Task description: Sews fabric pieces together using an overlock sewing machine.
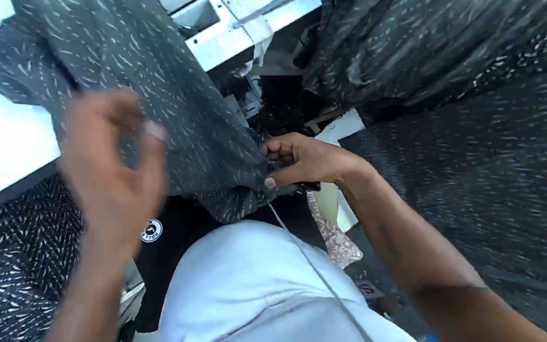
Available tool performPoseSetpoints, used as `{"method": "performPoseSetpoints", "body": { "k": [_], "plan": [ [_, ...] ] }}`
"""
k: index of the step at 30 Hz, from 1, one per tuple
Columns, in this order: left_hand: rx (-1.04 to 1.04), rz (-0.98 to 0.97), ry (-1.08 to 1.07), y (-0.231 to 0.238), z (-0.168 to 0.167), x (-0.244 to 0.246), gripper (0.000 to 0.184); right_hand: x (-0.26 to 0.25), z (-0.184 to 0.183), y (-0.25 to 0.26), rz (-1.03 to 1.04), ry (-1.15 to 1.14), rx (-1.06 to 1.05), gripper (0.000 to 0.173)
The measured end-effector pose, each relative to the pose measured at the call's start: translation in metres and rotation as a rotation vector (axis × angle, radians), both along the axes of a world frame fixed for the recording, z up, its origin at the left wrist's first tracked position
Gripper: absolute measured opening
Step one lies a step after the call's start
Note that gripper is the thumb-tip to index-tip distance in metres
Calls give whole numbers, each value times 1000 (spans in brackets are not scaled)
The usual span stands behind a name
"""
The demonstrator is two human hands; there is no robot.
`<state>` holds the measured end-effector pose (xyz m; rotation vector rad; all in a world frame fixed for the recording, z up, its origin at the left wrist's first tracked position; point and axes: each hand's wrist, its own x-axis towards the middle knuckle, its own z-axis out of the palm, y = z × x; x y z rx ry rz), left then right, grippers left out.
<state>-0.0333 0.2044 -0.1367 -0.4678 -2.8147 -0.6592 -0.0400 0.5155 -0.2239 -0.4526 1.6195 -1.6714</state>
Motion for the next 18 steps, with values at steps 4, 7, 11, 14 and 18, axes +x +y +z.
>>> {"method": "performPoseSetpoints", "body": {
  "k": [4, 7, 11, 14, 18],
  "plan": [
    [110, -228, -160, 80, -49, 49, 45, 19, 9, 7, -121, -22, -30, 31],
    [116, -223, -143, 90, -63, 45, 37, 25, 12, 8, -163, -14, -27, 37],
    [136, -203, -50, 93, -68, 44, 17, 29, 11, 8, -206, -6, -26, 41],
    [136, -204, -22, 91, -66, 51, 14, 31, 10, 6, -249, -4, 25, 40],
    [189, -186, -55, 89, -64, 55, 13, 29, 8, 7, -252, 5, 31, 40]
  ]
}}
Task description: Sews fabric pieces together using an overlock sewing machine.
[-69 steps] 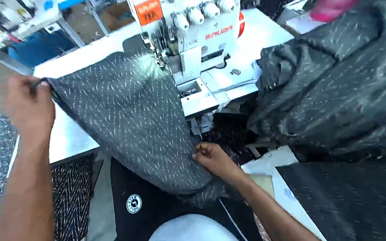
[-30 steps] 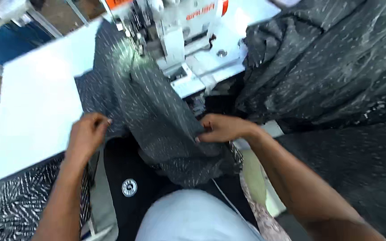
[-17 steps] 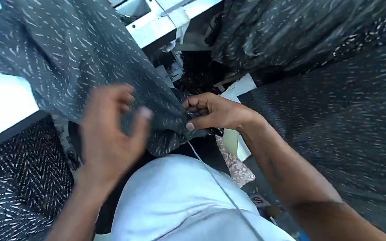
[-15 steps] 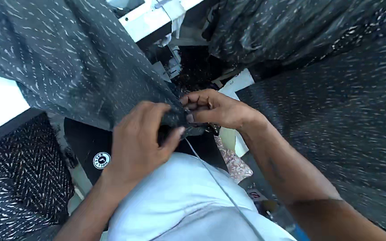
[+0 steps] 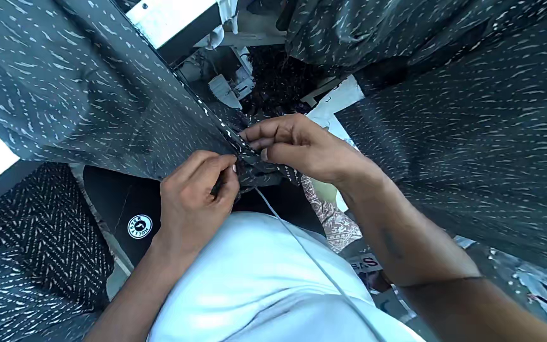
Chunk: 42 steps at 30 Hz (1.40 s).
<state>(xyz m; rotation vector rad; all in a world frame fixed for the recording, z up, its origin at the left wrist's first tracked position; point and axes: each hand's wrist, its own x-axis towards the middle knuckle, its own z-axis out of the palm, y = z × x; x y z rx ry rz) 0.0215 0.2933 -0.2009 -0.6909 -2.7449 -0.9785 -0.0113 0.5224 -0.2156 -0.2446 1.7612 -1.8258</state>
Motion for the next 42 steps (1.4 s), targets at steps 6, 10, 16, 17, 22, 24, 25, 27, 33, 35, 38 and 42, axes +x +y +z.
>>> {"method": "performPoseSetpoints", "body": {
  "k": [6, 10, 16, 17, 22, 24, 25, 27, 33, 35, 38, 42],
  "plan": [
    [-64, 2, 6, 5, 6, 0, 16, -1, 4, -2, -2, 86, 21, 38],
    [-4, 19, -79, 3, 8, 2, 15, -4, 6, -2, 2, 153, 66, 37],
    [-4, 25, -32, 5, 9, 1, 15, -3, 10, -3, 15, 217, 72, 36],
    [-9, 22, -28, 5, 9, 2, 15, -3, 10, -2, 17, 220, 73, 37],
    [-18, 9, -9, 6, 11, 3, 15, 0, 13, -1, 11, 243, 61, 36],
    [-9, 9, -10, 6, 12, 3, 16, 1, 15, -1, 7, 254, 68, 37],
    [18, 9, -41, 6, 13, 4, 17, 1, 16, -2, 5, 255, 62, 34],
    [156, 2, -213, 5, 17, 7, 19, 1, 16, -4, -11, 243, 7, 25],
    [348, 177, -400, -62, 42, -36, 26, 1, 3, -26, -148, 185, -46, 9],
    [61, 454, -123, -118, 48, -72, 47, -5, -8, -28, -155, 79, -47, 8],
    [-261, 657, -181, -183, 41, -113, 78, -20, -29, -34, -104, 36, 70, 14],
    [-258, 613, -221, -211, 48, -126, 28, -30, -29, -39, 61, -92, -1, 31]
  ]
}}
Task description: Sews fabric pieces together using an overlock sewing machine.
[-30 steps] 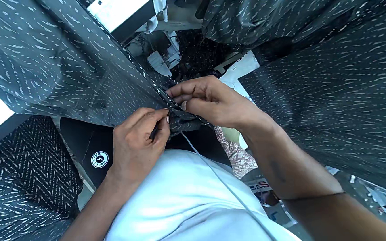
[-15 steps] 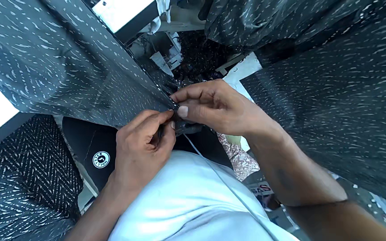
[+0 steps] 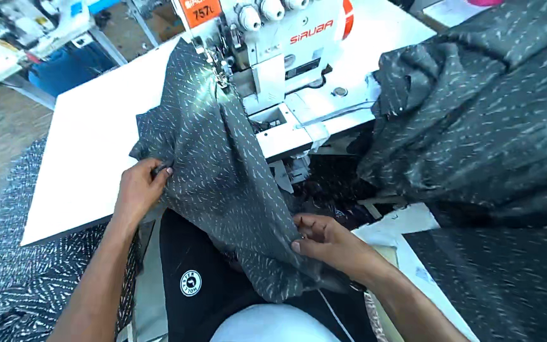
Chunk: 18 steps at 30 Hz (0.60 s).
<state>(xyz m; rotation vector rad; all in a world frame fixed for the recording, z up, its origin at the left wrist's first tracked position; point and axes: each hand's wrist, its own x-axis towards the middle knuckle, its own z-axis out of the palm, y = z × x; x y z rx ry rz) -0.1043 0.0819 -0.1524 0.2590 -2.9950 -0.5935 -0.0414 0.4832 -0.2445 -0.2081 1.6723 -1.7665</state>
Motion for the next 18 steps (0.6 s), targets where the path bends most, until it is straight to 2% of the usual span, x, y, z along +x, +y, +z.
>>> {"method": "performPoseSetpoints", "body": {
  "k": [2, 4, 5, 7, 10, 14, 16, 18],
  "plan": [
    [37, 28, 195, -18, 22, 7, 30, 3, 4, 1, 44, -16, -64, 22],
    [-63, 15, 473, -41, 44, 4, 36, 5, 4, -3, 28, 24, -89, 9],
    [-134, 14, 546, -49, 54, -3, 39, 4, 3, -6, 20, 45, -69, 8],
    [-232, 5, 493, -54, 69, -21, 42, 1, -1, -14, 29, 77, 6, 11],
    [-210, -65, 258, -29, 78, -37, 56, 6, -3, -19, 22, 108, 12, 8],
    [-113, -96, 320, 9, 51, -22, 54, 13, -6, -13, -7, 127, -66, 15],
    [23, 23, 257, 6, 21, -6, 71, 12, -6, -10, 18, 125, -61, 14],
    [49, 171, 143, -1, -8, 18, 89, 10, -8, -8, 31, 102, -38, 12]
  ]
}}
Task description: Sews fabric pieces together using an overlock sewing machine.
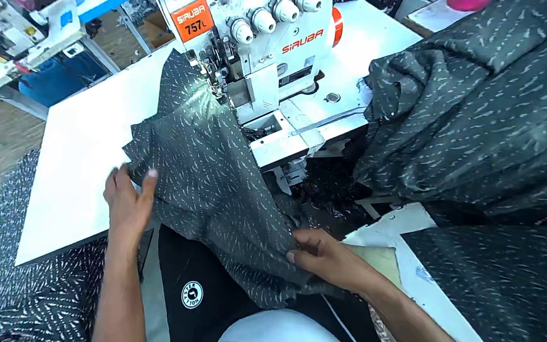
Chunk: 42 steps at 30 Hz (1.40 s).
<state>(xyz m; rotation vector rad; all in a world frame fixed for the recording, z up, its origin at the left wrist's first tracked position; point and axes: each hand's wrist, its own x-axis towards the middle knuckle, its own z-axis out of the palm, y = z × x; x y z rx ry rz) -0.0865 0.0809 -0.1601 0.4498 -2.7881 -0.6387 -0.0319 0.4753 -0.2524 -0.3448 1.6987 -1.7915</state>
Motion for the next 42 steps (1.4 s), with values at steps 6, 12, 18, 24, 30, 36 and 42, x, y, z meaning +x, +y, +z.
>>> {"method": "performPoseSetpoints", "body": {
  "k": [6, 12, 18, 24, 30, 36, 42],
  "plan": [
    [-222, -31, 76, -13, -38, 28, 51, -15, -10, -8, 49, -37, 57, 13],
    [502, 141, 289, 0, -17, 32, 23, -1, -12, 2, 5, 39, -81, 11],
    [1153, 203, 434, -4, 5, 25, 14, -11, 5, -9, -3, 66, -159, 12],
    [1152, 86, 538, -12, 38, 11, 17, -42, 31, -29, -60, 98, -229, 14],
    [688, -9, 608, -34, 73, -31, 30, -70, 60, -50, -144, 133, -276, 14],
    [-39, -293, 262, 67, 88, -45, 60, -102, 74, -73, -219, 138, -251, 16],
    [-137, -385, -32, 100, 49, -115, 67, -137, 84, -100, -291, 52, -310, 25]
  ]
}}
